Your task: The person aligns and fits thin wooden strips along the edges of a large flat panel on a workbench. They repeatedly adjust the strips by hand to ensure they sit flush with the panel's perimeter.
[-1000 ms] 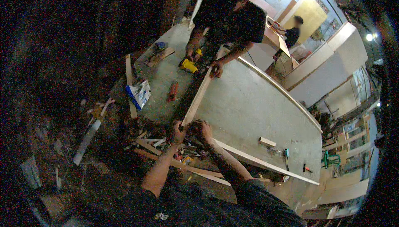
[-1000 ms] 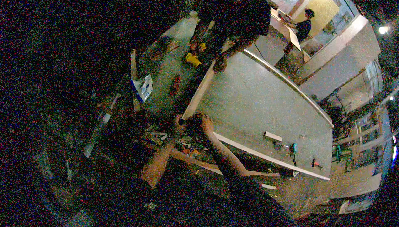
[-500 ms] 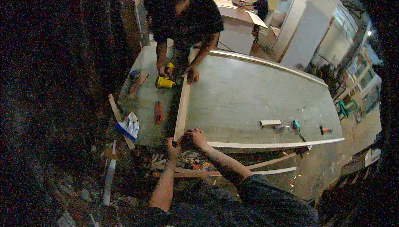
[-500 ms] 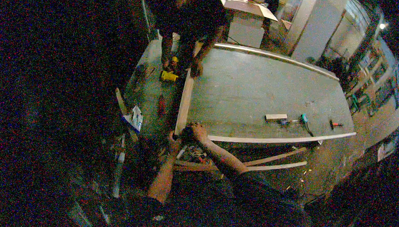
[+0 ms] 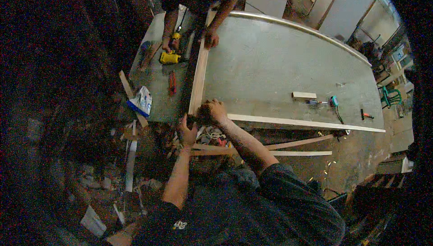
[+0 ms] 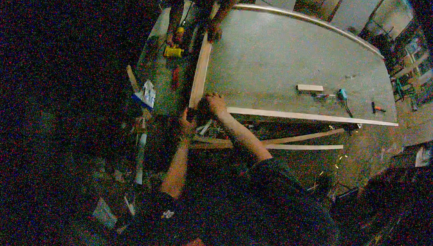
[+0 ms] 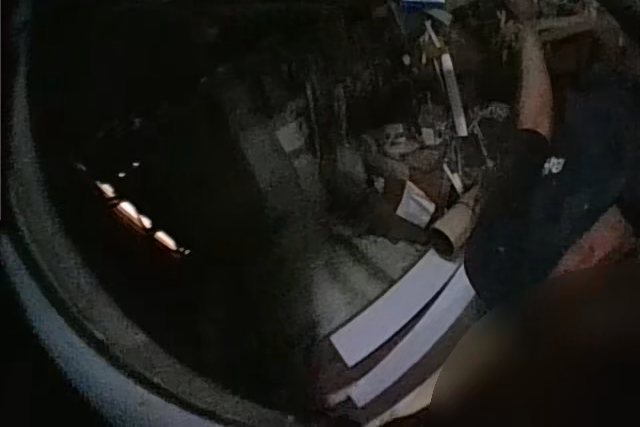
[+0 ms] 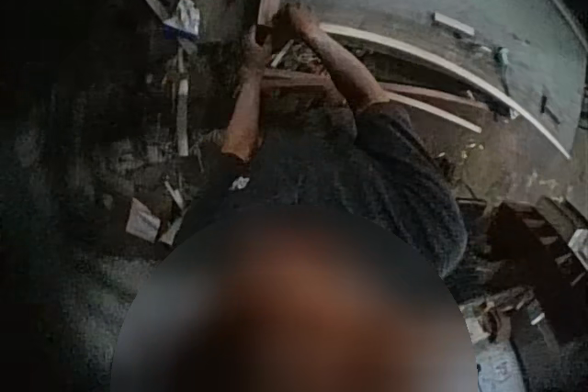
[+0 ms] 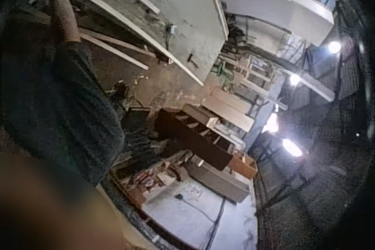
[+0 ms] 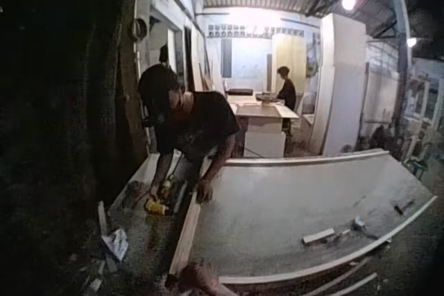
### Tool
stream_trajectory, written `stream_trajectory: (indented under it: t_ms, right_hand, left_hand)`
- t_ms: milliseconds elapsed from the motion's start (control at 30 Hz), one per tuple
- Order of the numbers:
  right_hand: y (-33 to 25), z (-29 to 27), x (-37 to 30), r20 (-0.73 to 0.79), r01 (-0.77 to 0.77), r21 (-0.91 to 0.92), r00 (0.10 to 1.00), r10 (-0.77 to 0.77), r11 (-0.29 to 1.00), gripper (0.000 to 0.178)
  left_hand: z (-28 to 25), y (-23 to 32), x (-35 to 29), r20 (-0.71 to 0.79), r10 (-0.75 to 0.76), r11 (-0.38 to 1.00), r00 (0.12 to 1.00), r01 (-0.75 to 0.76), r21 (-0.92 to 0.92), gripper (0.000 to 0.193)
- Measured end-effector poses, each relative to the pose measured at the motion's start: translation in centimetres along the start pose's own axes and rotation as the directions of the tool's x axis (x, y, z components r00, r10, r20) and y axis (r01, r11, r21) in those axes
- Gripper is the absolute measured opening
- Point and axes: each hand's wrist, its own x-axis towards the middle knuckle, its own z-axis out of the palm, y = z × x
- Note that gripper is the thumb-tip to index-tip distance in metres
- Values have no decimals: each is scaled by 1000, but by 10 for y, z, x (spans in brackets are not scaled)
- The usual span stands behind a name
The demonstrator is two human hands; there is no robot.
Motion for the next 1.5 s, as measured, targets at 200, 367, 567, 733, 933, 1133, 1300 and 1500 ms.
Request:
stream_trajectory:
  t_ms: [200, 367, 567, 733, 933, 1133, 1300, 1500]
  right_hand:
    - [-6, -13, -4, 119, -56, 44, 992, 51, 997, 35]
    - [-6, -9, -4, 11, -9, 59, 1000, 9, 998, 33]
    - [-11, -11, 3, 176, -4, 34, 984, -2, 999, 34]
    - [-15, -25, -2, 105, 13, 56, 994, -18, 998, 37]
    - [-10, -6, -2, 18, -2, -26, 1000, 2, 1000, 36]
    - [-12, 0, -8, -97, -76, 71, 992, 83, 995, 28]
    - [-28, -25, -7, 22, -153, 13, 988, 153, 988, 22]
    - [-21, -8, -3, -3, -171, 69, 985, 171, 983, 27]
  left_hand:
    - [17, 33, -44, -154, -7, 956, 988, -38, -290, 80]
    - [19, 6, 5, -204, 162, 986, 965, -164, 8, 81]
    - [4, -13, 17, -41, 112, 993, 993, -110, 46, 77]
    - [-16, 5, 24, 76, 73, 988, 994, -82, 130, 67]
    - [-28, 44, 43, 76, 117, 975, 990, -129, 180, 51]
    - [-52, 81, 70, 367, -32, 953, 930, -82, 290, 48]
    - [-55, 78, 81, 467, 25, 930, 884, -192, 314, 42]
    - [-50, 90, 93, 557, 19, 793, 830, -352, 497, 44]
